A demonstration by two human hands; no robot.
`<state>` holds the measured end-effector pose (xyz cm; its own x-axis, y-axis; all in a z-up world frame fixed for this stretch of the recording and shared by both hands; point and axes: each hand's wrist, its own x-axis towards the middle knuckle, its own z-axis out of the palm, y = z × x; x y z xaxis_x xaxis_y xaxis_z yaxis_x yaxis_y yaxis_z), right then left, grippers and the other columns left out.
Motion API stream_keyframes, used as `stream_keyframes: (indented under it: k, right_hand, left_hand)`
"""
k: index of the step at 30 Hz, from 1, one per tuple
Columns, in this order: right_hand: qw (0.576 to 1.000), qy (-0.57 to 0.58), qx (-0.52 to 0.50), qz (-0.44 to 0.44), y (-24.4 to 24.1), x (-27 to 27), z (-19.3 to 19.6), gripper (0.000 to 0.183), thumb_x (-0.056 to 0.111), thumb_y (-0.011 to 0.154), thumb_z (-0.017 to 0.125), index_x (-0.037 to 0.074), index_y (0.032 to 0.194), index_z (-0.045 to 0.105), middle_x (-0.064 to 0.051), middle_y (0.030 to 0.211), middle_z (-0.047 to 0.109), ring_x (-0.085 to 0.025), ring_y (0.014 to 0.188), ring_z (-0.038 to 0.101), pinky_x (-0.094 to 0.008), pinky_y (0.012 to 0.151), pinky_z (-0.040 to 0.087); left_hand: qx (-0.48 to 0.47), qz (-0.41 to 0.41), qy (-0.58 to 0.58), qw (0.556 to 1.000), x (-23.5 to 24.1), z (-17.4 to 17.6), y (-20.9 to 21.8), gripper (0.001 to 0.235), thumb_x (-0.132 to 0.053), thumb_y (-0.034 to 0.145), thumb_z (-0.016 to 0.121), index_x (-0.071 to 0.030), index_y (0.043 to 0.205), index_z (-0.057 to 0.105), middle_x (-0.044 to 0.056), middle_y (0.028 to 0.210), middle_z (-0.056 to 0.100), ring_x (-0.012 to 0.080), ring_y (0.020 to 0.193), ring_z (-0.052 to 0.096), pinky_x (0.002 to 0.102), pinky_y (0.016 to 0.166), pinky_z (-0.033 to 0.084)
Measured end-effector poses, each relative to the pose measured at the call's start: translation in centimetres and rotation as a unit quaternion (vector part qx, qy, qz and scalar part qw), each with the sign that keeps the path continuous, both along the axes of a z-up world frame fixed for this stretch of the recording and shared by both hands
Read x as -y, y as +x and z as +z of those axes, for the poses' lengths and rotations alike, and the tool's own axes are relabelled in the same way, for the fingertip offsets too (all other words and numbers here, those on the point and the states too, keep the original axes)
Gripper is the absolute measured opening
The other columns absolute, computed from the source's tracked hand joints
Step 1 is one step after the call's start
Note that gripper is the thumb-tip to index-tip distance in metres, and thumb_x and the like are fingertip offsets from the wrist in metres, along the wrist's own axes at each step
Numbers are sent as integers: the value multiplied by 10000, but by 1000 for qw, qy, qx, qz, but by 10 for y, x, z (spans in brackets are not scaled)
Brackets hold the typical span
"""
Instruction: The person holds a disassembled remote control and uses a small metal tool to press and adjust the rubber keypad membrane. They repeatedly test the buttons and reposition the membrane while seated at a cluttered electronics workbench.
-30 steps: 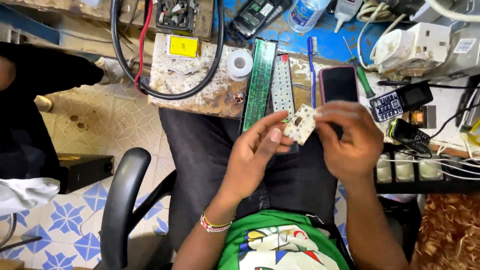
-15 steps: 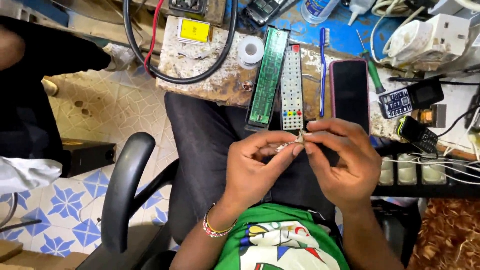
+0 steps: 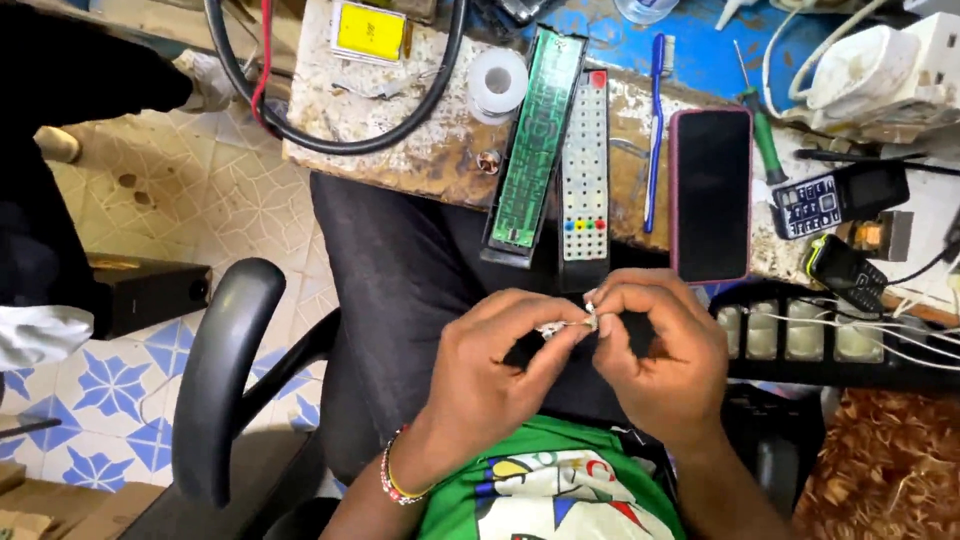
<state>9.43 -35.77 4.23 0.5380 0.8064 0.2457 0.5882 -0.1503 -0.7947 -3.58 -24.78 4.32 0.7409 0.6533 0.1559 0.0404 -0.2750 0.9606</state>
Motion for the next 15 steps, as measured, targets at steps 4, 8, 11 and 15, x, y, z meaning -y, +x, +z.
stream_keyframes:
  k: [4, 8, 11, 15]
  right_hand:
    - [986, 22, -167, -16, 17, -2, -21, 161, 78, 1055, 536, -28, 954, 604, -171, 995, 601, -253, 934, 666, -349, 920, 593]
    - [989, -4, -126, -74, 36, -11, -38, 127, 40, 1081, 570, -30, 984, 612, -158, 1061, 606, -233, 960, 682, -308, 890, 560]
    - [995, -53, -11, -80, 41, -21, -38, 132, 20, 1107, 570, -59, 1038, 652, -193, 1088, 620, -225, 920, 595, -315, 807, 465]
    - [987, -87, -80, -105, 28, -12, -35, 129, 18, 1097, 524, -27, 1005, 603, -171, 1073, 615, -211, 923, 637, -292, 814, 523]
  left_hand:
    - [-51, 56, -54, 996, -12, -9, -1, 78, -131, 919, 748, -76, 974, 750, 39, 925, 769, 146, 845, 737, 275, 788, 578]
    - [-99, 170, -55, 979, -57, -31, 1, 97, -127, 924, 754, -84, 1011, 762, 35, 961, 782, 90, 833, 699, 228, 734, 556]
    - [-138, 222, 34, 965, -102, -48, 11, 208, -150, 996, 736, -116, 1194, 681, 11, 928, 756, 64, 759, 633, 233, 786, 546]
    - [-151, 204, 140, 957, -122, -40, 13, 433, -195, 1053, 770, -45, 1397, 553, 145, 1241, 669, 193, 950, 664, 312, 846, 635]
